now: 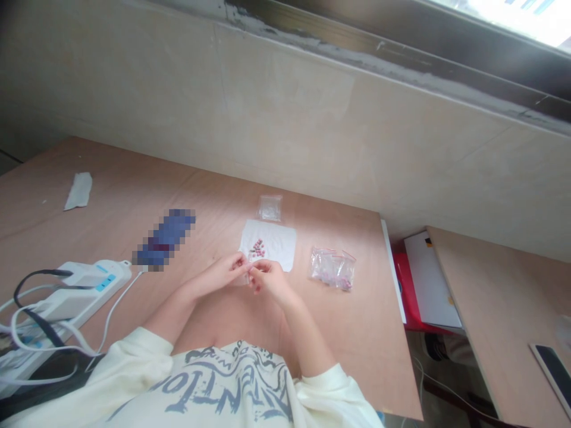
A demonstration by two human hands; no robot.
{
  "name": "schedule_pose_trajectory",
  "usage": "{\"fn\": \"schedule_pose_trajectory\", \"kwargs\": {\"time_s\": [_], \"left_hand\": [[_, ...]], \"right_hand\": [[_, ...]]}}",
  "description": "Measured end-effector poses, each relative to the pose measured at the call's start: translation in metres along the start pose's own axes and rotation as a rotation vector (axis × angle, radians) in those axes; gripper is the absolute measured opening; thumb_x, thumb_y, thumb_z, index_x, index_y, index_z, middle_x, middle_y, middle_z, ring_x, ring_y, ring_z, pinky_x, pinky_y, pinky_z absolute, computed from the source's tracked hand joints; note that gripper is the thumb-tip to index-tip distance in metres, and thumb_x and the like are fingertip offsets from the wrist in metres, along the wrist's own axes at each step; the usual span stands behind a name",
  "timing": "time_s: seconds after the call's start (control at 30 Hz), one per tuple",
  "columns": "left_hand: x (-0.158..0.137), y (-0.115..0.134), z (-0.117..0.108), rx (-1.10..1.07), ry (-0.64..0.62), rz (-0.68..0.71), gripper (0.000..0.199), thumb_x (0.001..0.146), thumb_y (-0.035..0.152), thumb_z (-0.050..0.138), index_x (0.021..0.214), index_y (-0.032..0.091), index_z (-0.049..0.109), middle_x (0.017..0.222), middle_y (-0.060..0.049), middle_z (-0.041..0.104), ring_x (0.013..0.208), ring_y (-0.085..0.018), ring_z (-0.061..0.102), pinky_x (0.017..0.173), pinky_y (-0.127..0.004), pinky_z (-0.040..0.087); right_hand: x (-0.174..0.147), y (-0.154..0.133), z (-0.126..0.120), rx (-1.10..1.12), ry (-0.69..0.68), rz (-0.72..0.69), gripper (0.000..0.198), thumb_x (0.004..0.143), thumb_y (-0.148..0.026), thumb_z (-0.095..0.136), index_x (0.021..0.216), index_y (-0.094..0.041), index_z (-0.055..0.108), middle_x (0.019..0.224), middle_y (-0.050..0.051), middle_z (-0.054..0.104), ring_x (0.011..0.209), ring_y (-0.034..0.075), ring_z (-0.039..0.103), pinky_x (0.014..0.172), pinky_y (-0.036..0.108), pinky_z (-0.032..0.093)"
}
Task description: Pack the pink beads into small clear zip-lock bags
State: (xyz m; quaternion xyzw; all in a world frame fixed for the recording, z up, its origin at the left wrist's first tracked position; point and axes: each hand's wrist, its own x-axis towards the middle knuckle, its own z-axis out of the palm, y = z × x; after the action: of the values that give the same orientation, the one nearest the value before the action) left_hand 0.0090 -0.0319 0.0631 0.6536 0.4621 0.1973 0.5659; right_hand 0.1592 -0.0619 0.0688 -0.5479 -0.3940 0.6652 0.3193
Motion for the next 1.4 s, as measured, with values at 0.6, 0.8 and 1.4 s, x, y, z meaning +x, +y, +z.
{"fn": "schedule_pose_trajectory", "kwargs": {"time_s": [0.6, 0.8, 1.4], "left_hand": [[0.002, 0.012, -0.011, -0.018, -0.148, -0.044, 0.014, 0.067, 0.02, 0.043, 0.064, 0.013, 0.055, 0.054, 0.0, 0.057, 0.053, -0.012, 0.057, 0.051, -0.022, 0.045], [0.001, 0.025, -0.025, 0.052, -0.119, 0.05, 0.015, 0.069, 0.021, 0.042, 0.062, 0.014, 0.054, 0.053, 0.001, 0.054, 0.052, -0.011, 0.054, 0.049, -0.02, 0.041], [0.001, 0.042, -0.036, 0.271, 0.215, 0.009, 0.016, 0.063, 0.026, 0.046, 0.052, 0.017, 0.041, 0.047, 0.006, 0.044, 0.042, -0.008, 0.043, 0.04, -0.018, 0.029]], "right_hand": [[0.01, -0.008, 0.013, -0.069, -0.029, 0.027, 0.026, 0.065, -0.041, 0.052, 0.064, -0.017, 0.04, 0.053, -0.002, 0.05, 0.039, 0.009, 0.049, 0.028, 0.018, 0.037], [0.012, -0.027, 0.014, -0.143, -0.062, -0.007, 0.015, 0.07, -0.031, 0.045, 0.065, -0.018, 0.039, 0.056, -0.003, 0.049, 0.037, 0.008, 0.048, 0.027, 0.017, 0.036], [0.026, -0.03, 0.021, -0.45, 0.391, -0.229, 0.01, 0.061, -0.021, 0.044, 0.055, -0.018, 0.036, 0.047, -0.007, 0.036, 0.041, 0.006, 0.039, 0.036, 0.016, 0.029]]}}
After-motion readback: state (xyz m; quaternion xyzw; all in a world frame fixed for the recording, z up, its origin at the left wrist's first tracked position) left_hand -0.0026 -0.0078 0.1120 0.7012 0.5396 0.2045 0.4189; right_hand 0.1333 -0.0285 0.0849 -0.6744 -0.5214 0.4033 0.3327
